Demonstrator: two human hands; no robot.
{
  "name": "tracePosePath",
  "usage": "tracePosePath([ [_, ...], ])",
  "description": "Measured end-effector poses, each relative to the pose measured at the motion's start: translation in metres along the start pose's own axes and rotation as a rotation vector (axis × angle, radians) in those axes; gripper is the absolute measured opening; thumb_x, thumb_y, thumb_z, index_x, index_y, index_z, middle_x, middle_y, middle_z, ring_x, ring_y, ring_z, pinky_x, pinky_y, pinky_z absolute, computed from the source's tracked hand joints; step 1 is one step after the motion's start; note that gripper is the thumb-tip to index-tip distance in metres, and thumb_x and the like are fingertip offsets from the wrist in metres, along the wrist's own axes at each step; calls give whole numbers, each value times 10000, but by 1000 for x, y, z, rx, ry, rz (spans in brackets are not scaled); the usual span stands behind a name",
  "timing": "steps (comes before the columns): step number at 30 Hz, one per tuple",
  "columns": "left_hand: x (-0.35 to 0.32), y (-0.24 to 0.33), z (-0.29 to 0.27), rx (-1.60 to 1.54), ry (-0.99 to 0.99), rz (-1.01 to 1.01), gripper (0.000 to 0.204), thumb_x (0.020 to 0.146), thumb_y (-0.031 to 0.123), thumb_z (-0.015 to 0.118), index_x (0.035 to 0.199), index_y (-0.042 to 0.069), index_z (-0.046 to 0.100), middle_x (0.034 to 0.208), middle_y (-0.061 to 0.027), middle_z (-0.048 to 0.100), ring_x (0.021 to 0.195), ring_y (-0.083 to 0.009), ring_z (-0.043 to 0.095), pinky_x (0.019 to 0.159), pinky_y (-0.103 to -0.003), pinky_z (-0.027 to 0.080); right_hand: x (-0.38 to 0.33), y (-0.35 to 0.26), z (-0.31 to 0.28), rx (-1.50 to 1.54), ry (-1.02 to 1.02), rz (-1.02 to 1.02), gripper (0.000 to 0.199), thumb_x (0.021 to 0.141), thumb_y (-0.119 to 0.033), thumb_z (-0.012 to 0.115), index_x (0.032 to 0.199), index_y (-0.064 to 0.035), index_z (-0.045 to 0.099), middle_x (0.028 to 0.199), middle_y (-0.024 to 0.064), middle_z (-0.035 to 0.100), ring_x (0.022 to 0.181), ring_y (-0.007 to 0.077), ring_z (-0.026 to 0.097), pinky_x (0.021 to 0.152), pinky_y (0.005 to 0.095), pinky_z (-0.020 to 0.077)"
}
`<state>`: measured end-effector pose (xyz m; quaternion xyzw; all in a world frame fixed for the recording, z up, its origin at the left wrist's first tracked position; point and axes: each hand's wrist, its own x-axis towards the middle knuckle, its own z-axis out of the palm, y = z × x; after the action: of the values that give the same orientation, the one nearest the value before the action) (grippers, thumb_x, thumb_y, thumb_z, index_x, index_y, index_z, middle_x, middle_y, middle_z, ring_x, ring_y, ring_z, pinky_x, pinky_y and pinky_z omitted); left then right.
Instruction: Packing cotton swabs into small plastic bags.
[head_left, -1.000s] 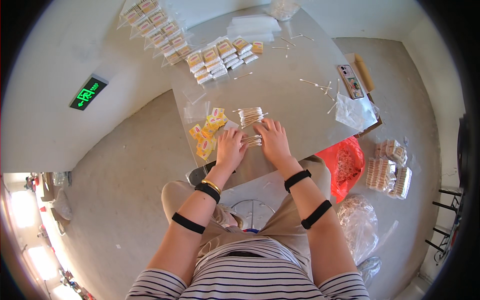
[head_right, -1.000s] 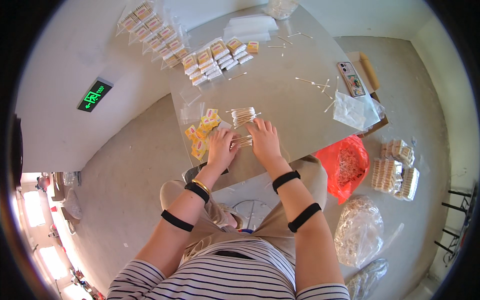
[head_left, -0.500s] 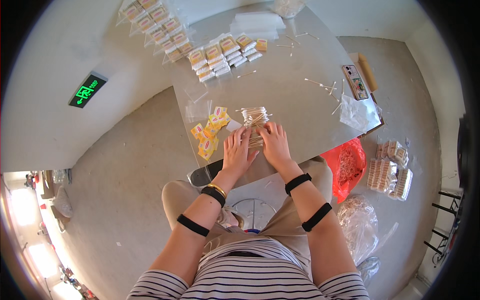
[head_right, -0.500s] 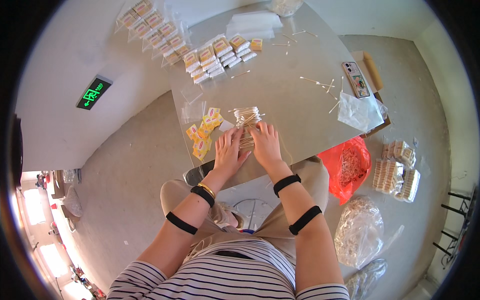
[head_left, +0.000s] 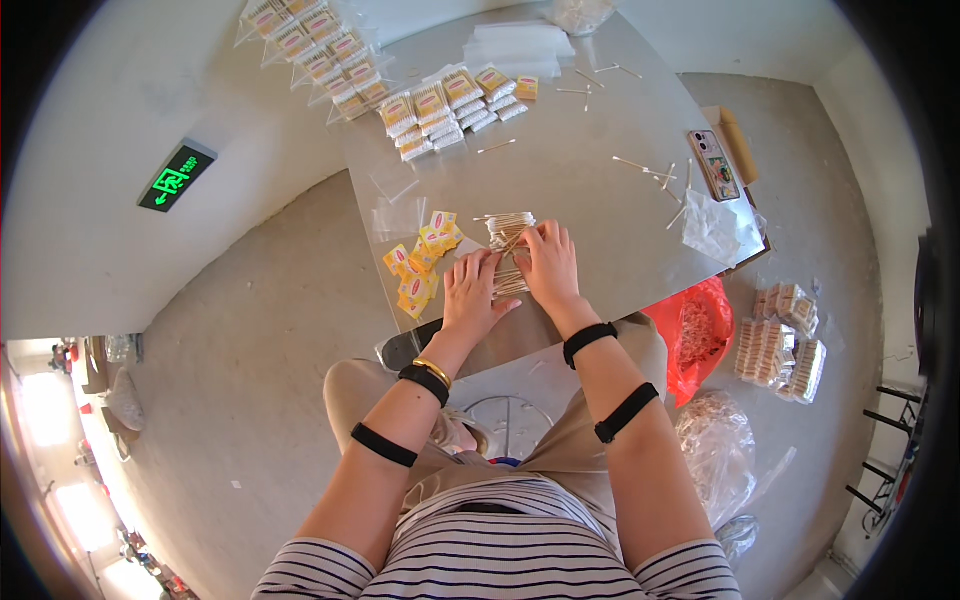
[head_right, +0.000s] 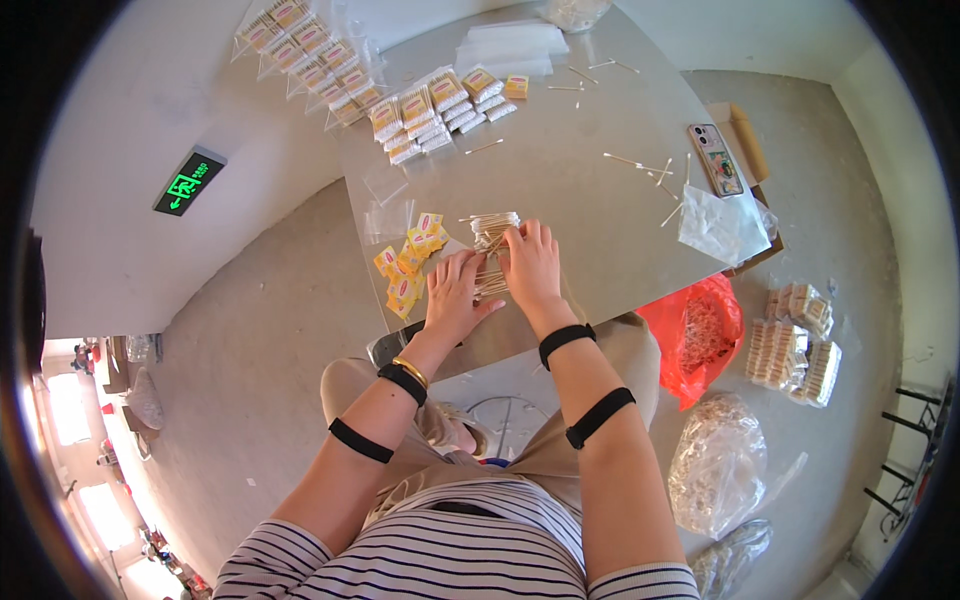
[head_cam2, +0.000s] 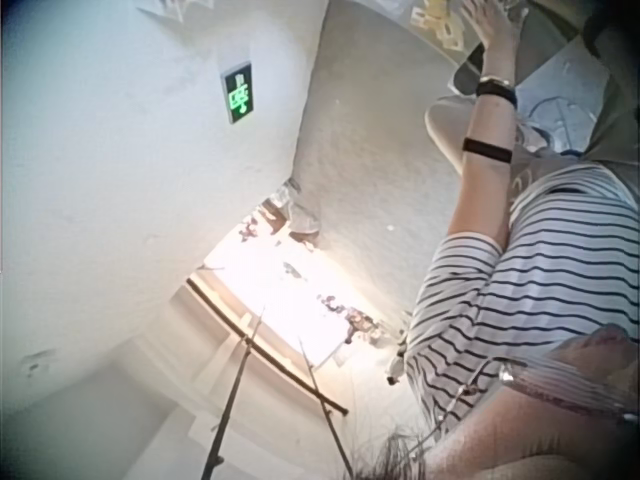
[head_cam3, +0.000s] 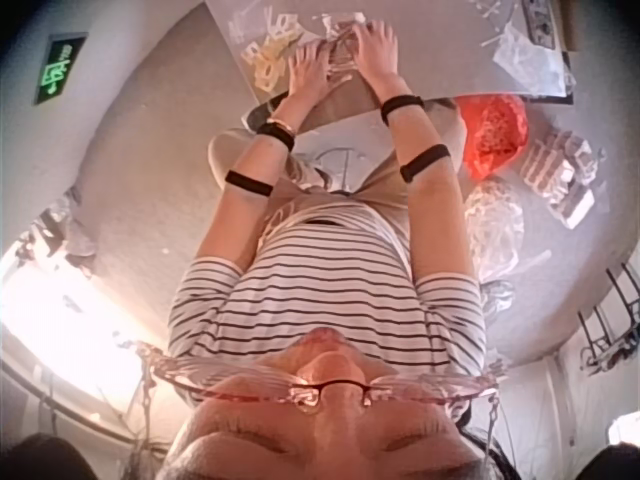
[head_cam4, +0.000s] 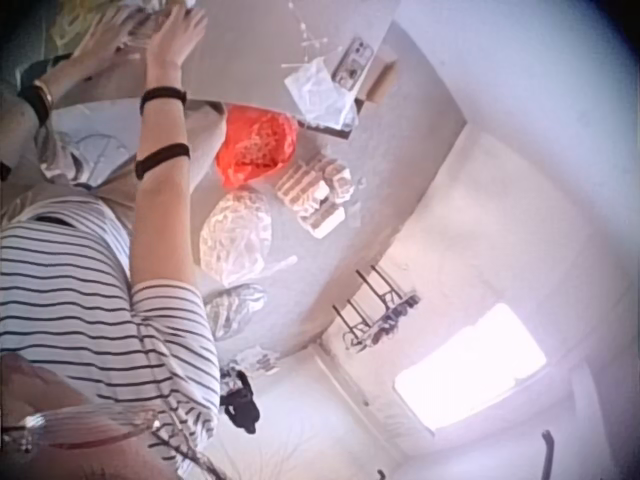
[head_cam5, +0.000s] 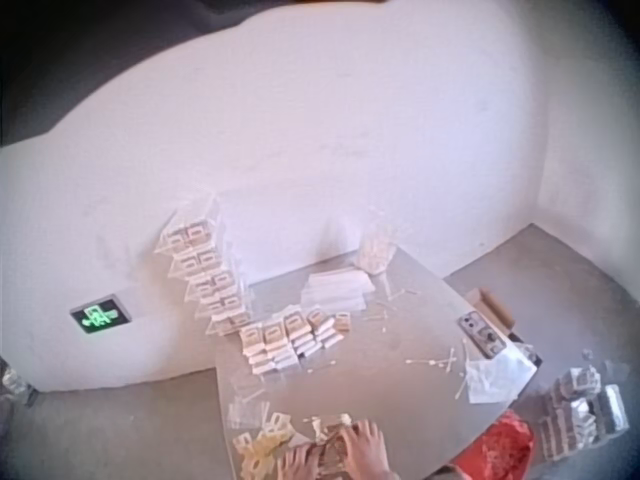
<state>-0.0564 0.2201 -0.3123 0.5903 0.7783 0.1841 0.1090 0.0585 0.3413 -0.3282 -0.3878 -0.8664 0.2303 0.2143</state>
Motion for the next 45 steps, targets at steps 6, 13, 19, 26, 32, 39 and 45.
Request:
tracePosePath([
  [6,2,1,-2,-4,-39,-39,857,666,399,863,1365,90,476,1358,-55,465,1294,-262,407,1063,-435,320,10,7,-2,-109,-38,-97,173,743,-75,690,892,-87,604,1008,92,533,1002,298,529,839,425,444],
  [13,0,2,0,-23,-8,-101,929,666,398,864,1417,96,409,1385,-77,452,1327,-287,391,1098,-454,304,5,14,-10,-74,-100,-198,75,782,-98,664,847,-84,629,987,80,546,982,284,534,829,426,446],
  [19,-4,-6,7,163,1,130,834,811,465,731,1466,83,385,1478,-95,405,1405,-302,334,1134,-480,259,3,5,-7,17,-98,-191,112,798,-131,713,865,-93,631,1001,72,552,994,284,537,840,423,444],
  [26,-13,0,8,132,-24,69,735,865,446,670,1446,70,421,1462,-91,444,1399,-273,361,1120,-472,256,-1,9,-12,73,-62,-186,81,817,-118,704,887,-113,663,947,31,581,961,270,557,826,411,453],
  [32,-19,0,8,189,-12,66,712,877,416,660,1449,68,419,1467,-88,446,1392,-261,378,1118,-465,257,5,14,-10,17,-54,-159,132,850,-50,619,930,-115,702,943,37,609,948,263,570,830,412,460],
  [39,-19,-1,7,207,-38,76,758,875,391,665,1470,19,381,1485,-114,430,1406,-272,362,1122,-471,285,7,34,-10,-19,-7,-126,166,831,-27,606,948,-92,705,947,52,620,950,269,575,828,398,464],
  [45,-14,3,13,203,-94,134,796,917,447,596,1527,36,290,1566,-103,341,1484,-268,258,1207,-499,172,10,29,-14,-25,12,-141,60,807,-39,639,828,-94,648,893,52,590,918,266,564,818,396,459],
])
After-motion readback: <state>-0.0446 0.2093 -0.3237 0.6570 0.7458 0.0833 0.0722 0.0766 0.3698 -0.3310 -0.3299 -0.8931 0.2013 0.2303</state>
